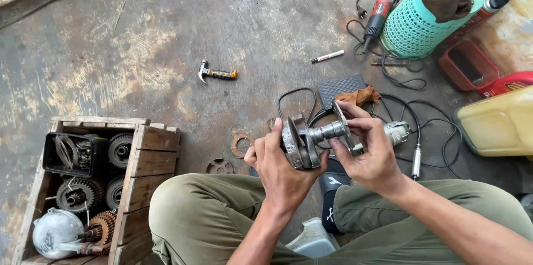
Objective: The person sits on the workshop floor and works on a scooter clutch assembly. They separate clutch plates from the hub, wipe the components with a rag, then fit the clutch hub onto the engine crankshaft and align the pressure plate on top by hand.
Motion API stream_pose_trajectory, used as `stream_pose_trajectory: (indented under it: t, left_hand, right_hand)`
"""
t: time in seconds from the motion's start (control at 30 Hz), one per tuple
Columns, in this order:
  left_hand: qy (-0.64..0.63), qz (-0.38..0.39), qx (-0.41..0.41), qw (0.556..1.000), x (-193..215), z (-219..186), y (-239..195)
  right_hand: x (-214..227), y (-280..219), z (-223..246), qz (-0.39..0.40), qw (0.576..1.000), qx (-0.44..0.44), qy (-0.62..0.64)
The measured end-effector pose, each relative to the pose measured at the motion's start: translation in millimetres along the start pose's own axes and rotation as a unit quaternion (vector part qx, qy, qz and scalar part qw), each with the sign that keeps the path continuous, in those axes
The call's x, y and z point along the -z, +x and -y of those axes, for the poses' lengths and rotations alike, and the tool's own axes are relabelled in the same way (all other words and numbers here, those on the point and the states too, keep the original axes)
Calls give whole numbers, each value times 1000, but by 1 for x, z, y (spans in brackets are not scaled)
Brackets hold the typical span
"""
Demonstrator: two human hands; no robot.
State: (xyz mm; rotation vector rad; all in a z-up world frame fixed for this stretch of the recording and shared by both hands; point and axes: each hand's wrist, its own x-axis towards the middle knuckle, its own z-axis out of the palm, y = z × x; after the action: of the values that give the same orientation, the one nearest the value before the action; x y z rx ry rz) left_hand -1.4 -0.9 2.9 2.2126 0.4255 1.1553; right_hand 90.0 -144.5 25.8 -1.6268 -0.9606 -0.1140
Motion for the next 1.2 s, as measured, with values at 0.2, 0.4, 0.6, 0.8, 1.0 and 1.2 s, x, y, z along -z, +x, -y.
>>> stream_pose_trajectory:
  t: [0.2,0.4,0.6,0.8,1.0,1.2]
  left_hand:
    - [0,4,-2,1000,0,-2,-1]
    - [3,-9,-3,1000,-6,-2,-8]
    - [0,0,3,1000,-8,-3,-10]
    - [1,5,10,1000,-8,-5,-11]
    - [-2,13,14,1000,-9,-3,-12]
    - [-3,19,24,1000,-11,-2,-15]
  right_hand:
    - [-5,-7,-3,4,999,-21,37]
    - [-9,-8,-4,6,998,-47,51]
    - [-8,-7,1,0,995,-94,20]
    - [-11,-10,-4,-13,998,-61,20]
    - [-11,-12,-6,-19,999,-48,8]
    - [-12,-18,-8,-20,998,-59,-23]
